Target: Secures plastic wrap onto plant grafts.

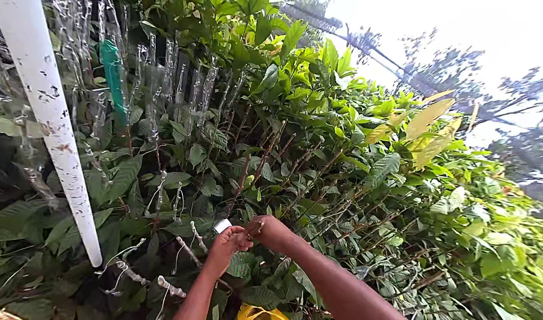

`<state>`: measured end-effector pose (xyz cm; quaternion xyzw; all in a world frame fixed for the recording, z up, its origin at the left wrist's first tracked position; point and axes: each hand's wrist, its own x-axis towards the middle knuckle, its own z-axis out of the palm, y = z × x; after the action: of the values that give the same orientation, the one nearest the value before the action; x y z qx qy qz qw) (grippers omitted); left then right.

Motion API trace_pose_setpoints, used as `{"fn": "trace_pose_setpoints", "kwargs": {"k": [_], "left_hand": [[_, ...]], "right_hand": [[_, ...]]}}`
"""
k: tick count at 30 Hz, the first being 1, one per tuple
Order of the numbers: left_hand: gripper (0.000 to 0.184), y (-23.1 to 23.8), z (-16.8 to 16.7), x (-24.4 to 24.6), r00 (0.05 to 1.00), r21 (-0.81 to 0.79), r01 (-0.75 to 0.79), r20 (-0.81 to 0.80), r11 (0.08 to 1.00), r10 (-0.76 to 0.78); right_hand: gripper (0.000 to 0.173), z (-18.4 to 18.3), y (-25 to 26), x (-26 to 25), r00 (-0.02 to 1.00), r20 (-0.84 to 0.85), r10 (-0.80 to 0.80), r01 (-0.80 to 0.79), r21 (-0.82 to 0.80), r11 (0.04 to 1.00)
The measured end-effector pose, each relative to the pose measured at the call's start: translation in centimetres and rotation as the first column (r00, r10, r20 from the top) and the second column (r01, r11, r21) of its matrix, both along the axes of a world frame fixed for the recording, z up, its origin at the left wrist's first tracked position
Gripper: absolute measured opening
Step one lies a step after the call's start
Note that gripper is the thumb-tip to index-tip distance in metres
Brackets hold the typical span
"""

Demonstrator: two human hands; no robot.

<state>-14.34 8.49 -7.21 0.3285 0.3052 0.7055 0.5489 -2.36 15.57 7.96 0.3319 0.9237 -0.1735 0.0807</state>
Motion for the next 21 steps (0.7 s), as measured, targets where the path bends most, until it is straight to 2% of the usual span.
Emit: {"fn": "trace_pose_setpoints", "kwargs": {"k": [3, 5, 8, 10, 12, 14, 15, 16, 18, 20, 21], "left_hand": [[0.019, 0.0, 0.0, 0.5, 0.992, 0.016, -0.113, -0.061, 0.993, 0.114], [0.018, -0.1, 0.1, 1.0, 0.961, 0.059, -0.193, -0.188, 0.980, 0.200], [0.023, 0.1, -0.1, 1.1, 0.838, 0.162, -0.267, -0.448, 0.950, 0.312], [0.023, 0.3, 0.1, 0.9, 0.798, 0.155, -0.282, -0.510, 0.947, 0.321], [0.023, 0.4, 0.5, 0.4, 0.822, 0.102, -0.254, -0.502, 0.962, 0.271], [0.021, 0.4, 0.9, 0.0, 0.860, 0.066, -0.193, -0.469, 0.979, 0.202], [0.020, 0.3, 0.9, 0.1, 0.872, 0.069, -0.151, -0.461, 0.986, 0.166], [0.019, 0.1, 0.9, 0.6, 0.874, 0.075, -0.098, -0.470, 0.992, 0.121], [0.019, -0.4, 1.1, 2.1, 0.846, 0.113, -0.016, -0.528, 0.993, 0.074], [0.017, -1.5, 0.6, 3.7, 0.822, 0.201, -0.020, -0.554, 0.979, 0.130], [0.017, -1.5, 0.0, 3.9, 0.770, 0.267, -0.016, -0.612, 0.964, 0.182]], "right_hand": [[0.023, 0.2, 0.2, 0.0, 0.999, 0.034, -0.004, 0.004, -0.016, 1.000], [0.025, 0.5, 0.0, -0.3, 0.990, 0.093, -0.104, 0.107, -0.027, 0.994], [0.025, 0.6, -0.2, 0.1, 0.962, 0.099, -0.256, 0.266, -0.112, 0.957], [0.024, 0.3, -1.7, 0.9, 0.952, 0.028, -0.304, 0.304, -0.137, 0.943], [0.029, 0.5, -5.8, 1.3, 0.977, 0.036, -0.208, 0.209, -0.017, 0.978], [0.040, 0.7, -10.6, 1.5, 0.991, 0.134, 0.000, -0.014, 0.107, 0.994], [0.043, 0.8, -12.3, 1.4, 0.983, 0.164, 0.086, -0.102, 0.093, 0.990], [0.039, 1.3, -13.2, 1.0, 0.967, 0.223, 0.124, -0.133, 0.026, 0.991], [0.024, 2.8, -12.0, -0.6, 0.957, 0.273, 0.097, -0.073, -0.095, 0.993], [0.026, 5.1, -8.2, -1.3, 0.986, 0.164, 0.040, -0.016, -0.146, 0.989], [0.030, 6.3, -5.8, -1.2, 0.990, 0.141, 0.009, 0.011, -0.136, 0.991]]}}
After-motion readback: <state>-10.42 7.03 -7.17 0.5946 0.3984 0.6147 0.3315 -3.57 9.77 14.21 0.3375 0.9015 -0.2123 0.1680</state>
